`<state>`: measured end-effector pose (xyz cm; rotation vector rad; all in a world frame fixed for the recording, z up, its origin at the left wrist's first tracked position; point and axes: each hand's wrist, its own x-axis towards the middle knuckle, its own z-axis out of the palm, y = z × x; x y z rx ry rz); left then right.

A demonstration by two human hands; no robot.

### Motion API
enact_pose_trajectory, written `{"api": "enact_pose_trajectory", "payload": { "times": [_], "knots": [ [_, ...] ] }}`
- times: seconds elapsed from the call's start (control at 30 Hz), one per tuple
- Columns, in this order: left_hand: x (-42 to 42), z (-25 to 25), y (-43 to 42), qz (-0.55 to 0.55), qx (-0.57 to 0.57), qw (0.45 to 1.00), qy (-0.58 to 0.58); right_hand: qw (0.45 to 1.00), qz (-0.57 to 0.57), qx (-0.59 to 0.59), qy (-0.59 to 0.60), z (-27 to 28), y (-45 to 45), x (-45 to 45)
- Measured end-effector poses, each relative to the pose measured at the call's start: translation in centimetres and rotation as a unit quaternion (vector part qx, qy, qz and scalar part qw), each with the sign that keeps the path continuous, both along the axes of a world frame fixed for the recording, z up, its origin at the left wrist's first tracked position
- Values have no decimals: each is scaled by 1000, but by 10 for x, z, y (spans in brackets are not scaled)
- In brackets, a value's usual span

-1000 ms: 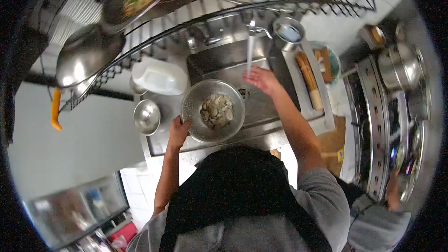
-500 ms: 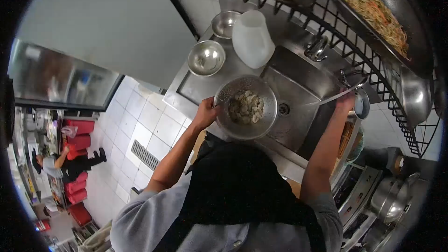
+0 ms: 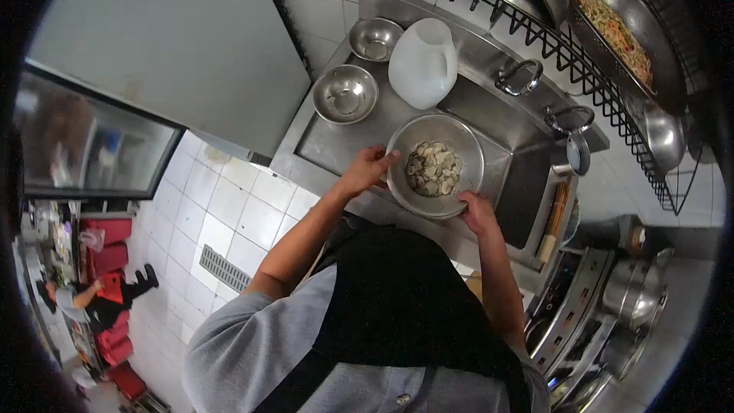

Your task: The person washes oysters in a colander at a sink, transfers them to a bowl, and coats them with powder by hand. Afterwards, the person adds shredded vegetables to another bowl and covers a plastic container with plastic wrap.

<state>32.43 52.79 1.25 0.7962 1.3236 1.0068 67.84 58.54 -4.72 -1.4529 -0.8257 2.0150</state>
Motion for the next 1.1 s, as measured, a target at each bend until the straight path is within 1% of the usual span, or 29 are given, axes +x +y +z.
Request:
{"api": "enact_pose_trajectory", "payload": {
  "times": [0.03, 0.07, 0.13, 0.17, 0.2, 0.23, 0.3, 0.37, 0.4, 0.43, 0.47, 0.5, 0.57, 0.6, 0.67, 0.73, 0.83, 0.87, 0.9, 0.97, 1.0, 1.1],
  "knots": [
    [-13, 4, -1, 2, -45, 994, -104, 999, -40, -5, -11, 2, -4, 1],
    [-36, -3, -2, 22, -57, 994, -87, 997, -78, -9, -22, 9, -9, -2],
    [-86, -13, 0, 134, -55, 989, -31, 981, -182, 50, -34, 30, -27, -18],
    [-114, -34, 2, 178, -31, 983, -12, 968, -234, 81, -41, 37, -33, -25],
    [-134, -33, 7, 215, -42, 976, 0, 976, -203, 64, -43, 33, -35, -19],
    [-148, -31, 12, 223, -51, 973, 25, 978, -182, 62, -83, 32, -36, -12],
    [-164, -38, 28, 192, -42, 980, 29, 975, -143, 52, -161, 33, -38, -9],
    [-174, -54, 47, 129, -20, 989, 74, 956, -272, 50, -96, 32, -48, -37],
    [-180, -72, 55, 115, -6, 991, 65, 937, -339, 52, -68, 37, -54, -39],
    [-181, -76, 61, 104, -3, 991, 90, 953, -263, 135, -68, 4, -57, -22],
    [-181, -78, 63, 111, 10, 988, 103, 951, -289, 84, -69, 61, -66, -54],
    [-182, -78, 63, 113, 22, 991, 74, 942, -318, 82, -73, 58, -69, -49],
    [-182, -61, 55, 93, 42, 990, 95, 924, -365, 78, -80, 45, -71, -45],
    [-185, -55, 49, 76, 46, 991, 97, 927, -365, 75, -45, 55, -71, -49],
    [-183, -47, 41, 46, 52, 993, 91, 921, -372, 99, -57, 55, -73, -53],
    [-179, -42, 30, 20, 57, 995, 81, 928, -351, 106, -66, 50, -77, -55],
    [-167, -37, 24, -60, 42, 991, 113, 926, -306, 143, -172, 63, -80, -60],
    [-155, -30, 19, -61, 61, 994, 67, 923, -303, 151, -184, 80, -82, -71],
    [-149, -34, 19, -81, 74, 991, 76, 906, -277, 224, -229, 79, -80, -76],
    [-133, -33, 22, -119, 48, 989, 78, 846, -231, 363, -315, 80, -81, -79],
    [-123, -34, 26, -130, 50, 987, 76, 838, -247, 361, -326, 93, -81, -93],
    [-97, -33, 33, -159, 51, 984, 60, 819, -213, 403, -349, 141, -84, -130]
  ]
}}
